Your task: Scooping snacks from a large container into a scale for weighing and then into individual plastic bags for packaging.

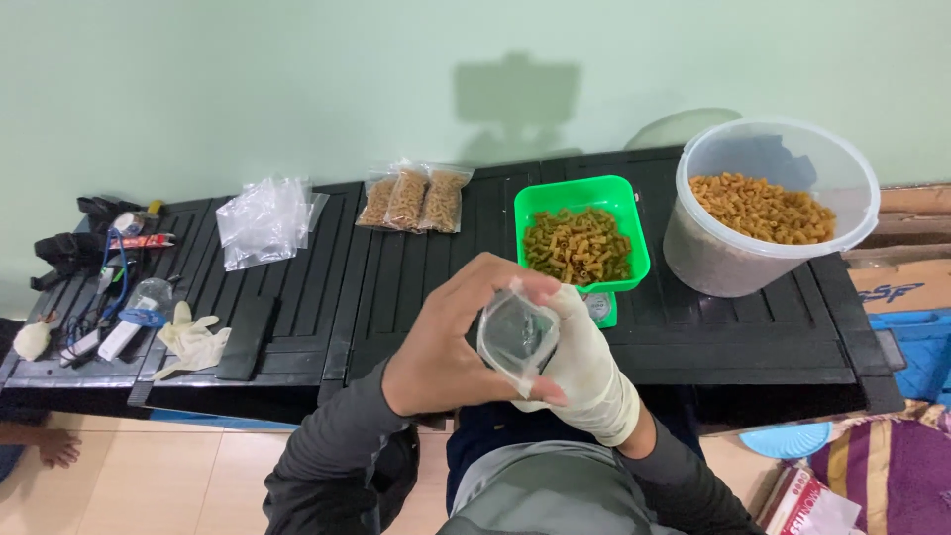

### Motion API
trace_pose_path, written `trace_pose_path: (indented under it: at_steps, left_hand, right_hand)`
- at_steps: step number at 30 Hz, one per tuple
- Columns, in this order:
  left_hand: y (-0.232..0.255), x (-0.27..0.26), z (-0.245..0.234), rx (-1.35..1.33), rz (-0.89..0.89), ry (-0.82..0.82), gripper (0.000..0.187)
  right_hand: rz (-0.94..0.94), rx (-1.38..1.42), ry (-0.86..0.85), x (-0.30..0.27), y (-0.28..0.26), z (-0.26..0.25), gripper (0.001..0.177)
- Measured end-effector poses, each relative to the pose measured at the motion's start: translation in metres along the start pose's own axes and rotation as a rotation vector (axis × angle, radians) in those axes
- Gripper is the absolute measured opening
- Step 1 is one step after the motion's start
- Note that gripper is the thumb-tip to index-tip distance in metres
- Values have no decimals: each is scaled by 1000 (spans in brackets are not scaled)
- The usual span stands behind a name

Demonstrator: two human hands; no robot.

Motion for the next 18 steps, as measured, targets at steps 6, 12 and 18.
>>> trace_pose_path:
  at_steps: [6,12,18]
  left_hand:
    - [-2,-9,-11,164,18,-122,72]
    - [-5,-22,3,720,114,-311,65]
    - [-19,-46,16,700,149,-369,79]
  right_hand:
    - [54,-186,-83,4,-40,-43,98]
    - [235,-150,-4,9,-67,-51,35]
    - [504,-154,32,-7,-57,-34,13]
Point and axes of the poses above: each hand's wrist, its own x-axis towards the middle knuckle, its own z-axis out of the palm, y = z × x, the point moved 2 cm from there along x, towards the middle knuckle, and after that the axes turned 6 degrees about z, right-handed, at the moved point
